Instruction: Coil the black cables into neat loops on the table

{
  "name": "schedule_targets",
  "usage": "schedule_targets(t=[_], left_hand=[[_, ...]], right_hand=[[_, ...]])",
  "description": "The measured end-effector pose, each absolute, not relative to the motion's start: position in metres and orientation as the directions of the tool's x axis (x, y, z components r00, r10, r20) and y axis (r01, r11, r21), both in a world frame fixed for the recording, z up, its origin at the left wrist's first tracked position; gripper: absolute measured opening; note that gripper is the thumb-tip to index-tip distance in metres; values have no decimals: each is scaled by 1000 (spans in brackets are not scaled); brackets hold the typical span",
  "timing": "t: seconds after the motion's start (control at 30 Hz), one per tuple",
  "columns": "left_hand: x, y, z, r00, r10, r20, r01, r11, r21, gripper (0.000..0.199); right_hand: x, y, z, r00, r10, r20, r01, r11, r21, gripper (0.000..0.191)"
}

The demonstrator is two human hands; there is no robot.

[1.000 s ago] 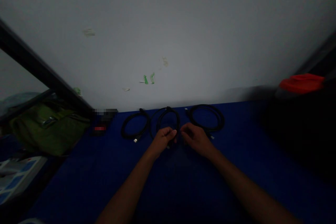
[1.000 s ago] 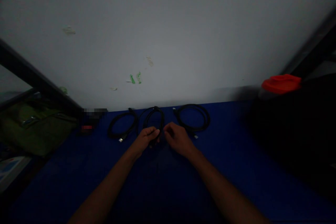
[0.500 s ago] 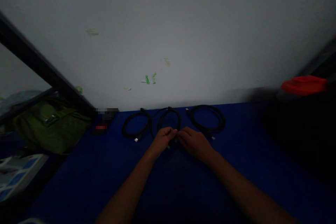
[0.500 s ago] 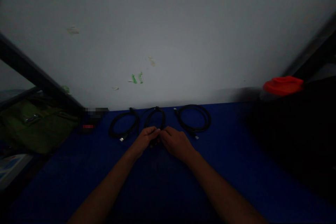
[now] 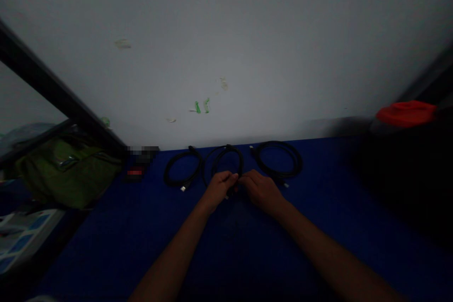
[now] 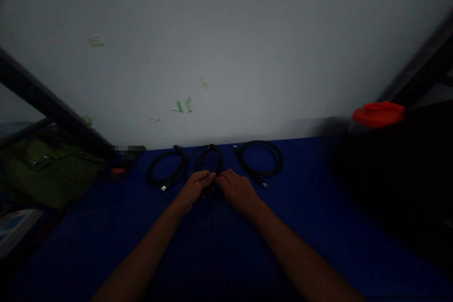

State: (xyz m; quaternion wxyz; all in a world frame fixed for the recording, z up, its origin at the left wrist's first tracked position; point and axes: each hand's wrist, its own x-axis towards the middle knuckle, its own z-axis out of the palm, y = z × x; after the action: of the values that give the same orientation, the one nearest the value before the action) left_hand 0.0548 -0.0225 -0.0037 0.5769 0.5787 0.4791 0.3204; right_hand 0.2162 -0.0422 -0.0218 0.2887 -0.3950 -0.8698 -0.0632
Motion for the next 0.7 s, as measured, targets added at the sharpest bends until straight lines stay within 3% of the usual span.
schedule_targets(t=[0.3,0.53,0.7], left_hand=[[58,-24,-2,288,942,-175,164,131,978,46],[61,-23,-7,282,947,-156,134,122,983,43],[63,-24,-9,274,953,-130,157,89,984,42]], right_hand=[[205,-44,-32,-379,746,548,769,584,-262,20],[195,-46,-33,-174,808,563,670,516,-535,17],[192,-48,-27,-44,886,462,527,414,-743,14]])
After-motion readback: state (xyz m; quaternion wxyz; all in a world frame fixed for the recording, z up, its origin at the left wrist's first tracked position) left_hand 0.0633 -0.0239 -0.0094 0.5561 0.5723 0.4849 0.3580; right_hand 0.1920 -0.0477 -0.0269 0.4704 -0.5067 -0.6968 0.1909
